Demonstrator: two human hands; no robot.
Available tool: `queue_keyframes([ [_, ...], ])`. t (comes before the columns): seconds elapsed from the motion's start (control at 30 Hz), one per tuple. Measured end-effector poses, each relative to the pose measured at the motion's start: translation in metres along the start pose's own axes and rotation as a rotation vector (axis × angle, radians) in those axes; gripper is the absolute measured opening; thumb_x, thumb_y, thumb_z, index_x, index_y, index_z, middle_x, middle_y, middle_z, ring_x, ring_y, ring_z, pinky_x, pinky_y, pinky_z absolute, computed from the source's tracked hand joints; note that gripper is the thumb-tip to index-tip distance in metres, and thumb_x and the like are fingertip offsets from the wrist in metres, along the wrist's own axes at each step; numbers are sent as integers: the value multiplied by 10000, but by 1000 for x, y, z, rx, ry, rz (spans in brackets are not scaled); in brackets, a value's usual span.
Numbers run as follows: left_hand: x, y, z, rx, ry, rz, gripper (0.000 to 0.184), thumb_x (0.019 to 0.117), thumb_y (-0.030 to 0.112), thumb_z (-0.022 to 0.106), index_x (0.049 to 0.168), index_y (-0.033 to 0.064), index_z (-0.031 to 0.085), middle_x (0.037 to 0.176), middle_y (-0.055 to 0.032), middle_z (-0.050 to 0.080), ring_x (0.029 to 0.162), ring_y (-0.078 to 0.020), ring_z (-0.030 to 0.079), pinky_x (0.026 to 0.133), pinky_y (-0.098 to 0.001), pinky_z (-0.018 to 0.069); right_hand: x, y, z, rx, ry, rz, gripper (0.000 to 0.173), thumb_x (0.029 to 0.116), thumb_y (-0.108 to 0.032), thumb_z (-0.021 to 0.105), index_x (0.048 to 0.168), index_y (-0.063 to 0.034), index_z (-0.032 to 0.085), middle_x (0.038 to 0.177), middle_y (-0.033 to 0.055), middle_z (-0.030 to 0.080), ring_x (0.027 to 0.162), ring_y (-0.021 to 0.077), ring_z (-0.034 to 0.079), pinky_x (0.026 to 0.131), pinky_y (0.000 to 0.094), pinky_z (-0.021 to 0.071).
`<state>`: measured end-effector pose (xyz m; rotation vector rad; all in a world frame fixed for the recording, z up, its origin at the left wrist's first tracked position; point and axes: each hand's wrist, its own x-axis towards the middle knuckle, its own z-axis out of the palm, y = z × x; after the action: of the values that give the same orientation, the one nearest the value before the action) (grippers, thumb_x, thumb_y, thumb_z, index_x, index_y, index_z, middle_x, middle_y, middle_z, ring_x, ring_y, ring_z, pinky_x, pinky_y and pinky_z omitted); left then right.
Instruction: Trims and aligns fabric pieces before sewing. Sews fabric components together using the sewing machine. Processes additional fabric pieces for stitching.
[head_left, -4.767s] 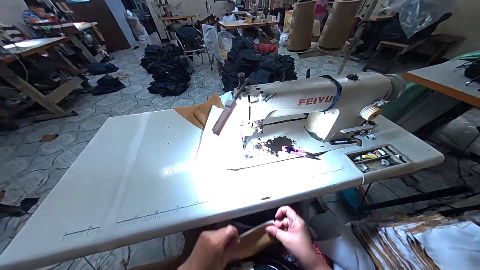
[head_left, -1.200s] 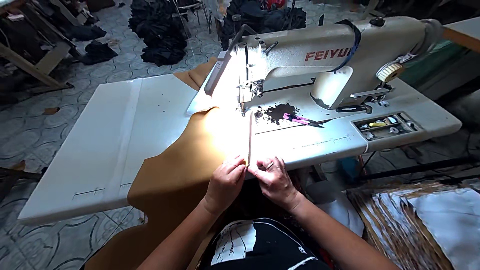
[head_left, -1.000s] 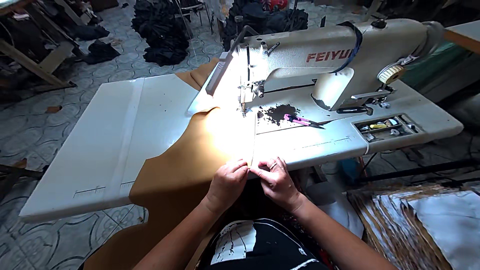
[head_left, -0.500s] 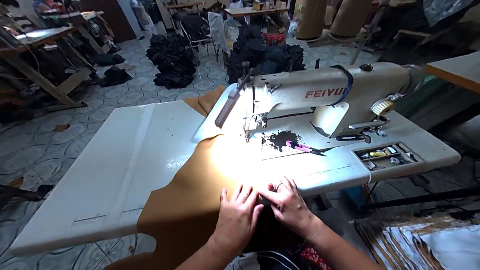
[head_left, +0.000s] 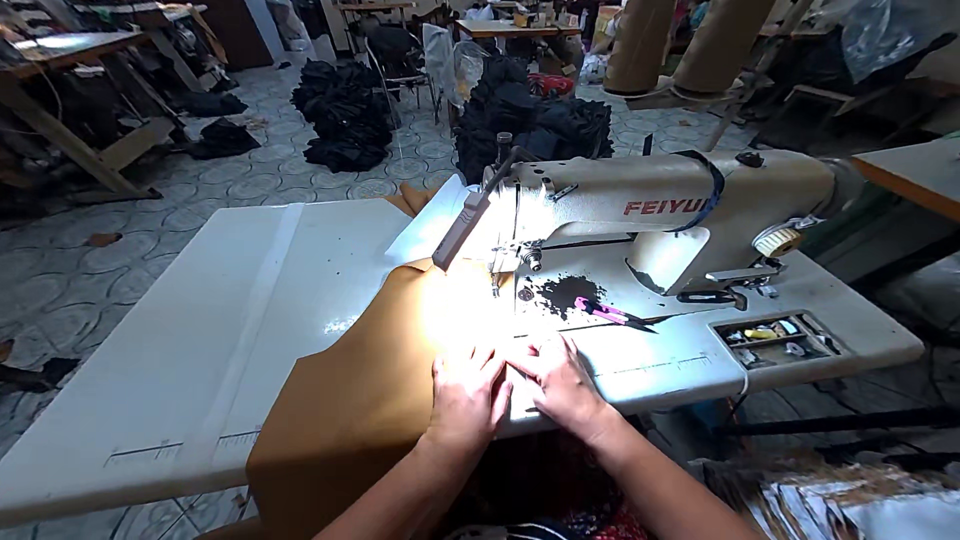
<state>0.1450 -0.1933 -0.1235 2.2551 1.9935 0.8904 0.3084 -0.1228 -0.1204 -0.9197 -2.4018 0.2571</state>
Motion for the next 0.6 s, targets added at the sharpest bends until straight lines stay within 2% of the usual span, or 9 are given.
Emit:
queue_keyframes([
  [0.07, 14, -7, 2, -5, -8, -2, 292, 945, 229, 588, 1136, 121, 782, 1250, -87, 728, 1205, -364, 655, 976, -677, 445, 14, 5, -1, -3, -91, 35, 343, 914, -118, 591, 1190, -179, 787, 1167, 188, 714, 1214, 415, 610, 1098, 628, 383],
  [0.13, 28, -13, 4, 19, -20, -11, 272, 943, 167, 578, 1114, 135, 786, 1184, -67, 740, 1136, -328, 674, 934, -627, 478, 28, 10, -3, -3, -167, 73, 341, 961, -154, 559, 1229, -190, 768, 1272, 161, 689, 1301, 379, 564, 1126, 601, 357],
  [0.2, 42, -20, 4, 31, -63, -27, 265, 942, 119, 578, 1107, 126, 785, 1156, -77, 735, 1116, -337, 668, 927, -619, 478, 43, 11, -7, -12, -241, 120, 340, 978, -158, 554, 1253, -188, 752, 1288, 167, 671, 1305, 371, 545, 1118, 577, 361],
  [0.3, 65, -27, 1, 28, -161, -84, 254, 945, 89, 595, 1118, 97, 781, 1207, -112, 717, 1172, -369, 632, 971, -636, 443, 65, 16, -3, -78, -316, 163, 364, 977, -97, 555, 1276, -194, 738, 1271, 172, 650, 1283, 354, 538, 1110, 533, 368],
  [0.4, 89, -30, -5, 13, -272, -162, 252, 993, 105, 571, 1151, 72, 765, 1273, -126, 688, 1237, -364, 593, 1049, -608, 402, 80, 19, 3, -87, -294, 173, 356, 979, -93, 585, 1293, -181, 725, 1334, 171, 649, 1362, 376, 499, 1130, 573, 354],
  [0.5, 106, -32, -4, -16, -328, -208, 266, 1016, 138, 549, 1173, 65, 751, 1327, -144, 655, 1281, -366, 562, 1078, -608, 383, 77, 28, 14, -56, -214, 223, 322, 982, -104, 582, 1265, -129, 732, 1380, 202, 620, 1391, 402, 479, 1142, 584, 358],
  [0.57, 112, -32, -1, -16, -320, -234, 279, 1013, 161, 541, 1181, 77, 747, 1319, -166, 643, 1279, -401, 545, 1047, -642, 388, 75, 30, 15, -69, -181, 249, 314, 982, -108, 583, 1249, -150, 742, 1390, 187, 620, 1358, 390, 516, 1120, 578, 389],
  [0.6, 112, -32, 2, -11, -312, -256, 287, 1024, 187, 538, 1202, 94, 742, 1335, -166, 637, 1291, -401, 538, 1047, -640, 399, 72, 31, 18, -79, -140, 235, 288, 973, -119, 606, 1216, -158, 757, 1346, 172, 652, 1311, 382, 561, 1093, 577, 425],
])
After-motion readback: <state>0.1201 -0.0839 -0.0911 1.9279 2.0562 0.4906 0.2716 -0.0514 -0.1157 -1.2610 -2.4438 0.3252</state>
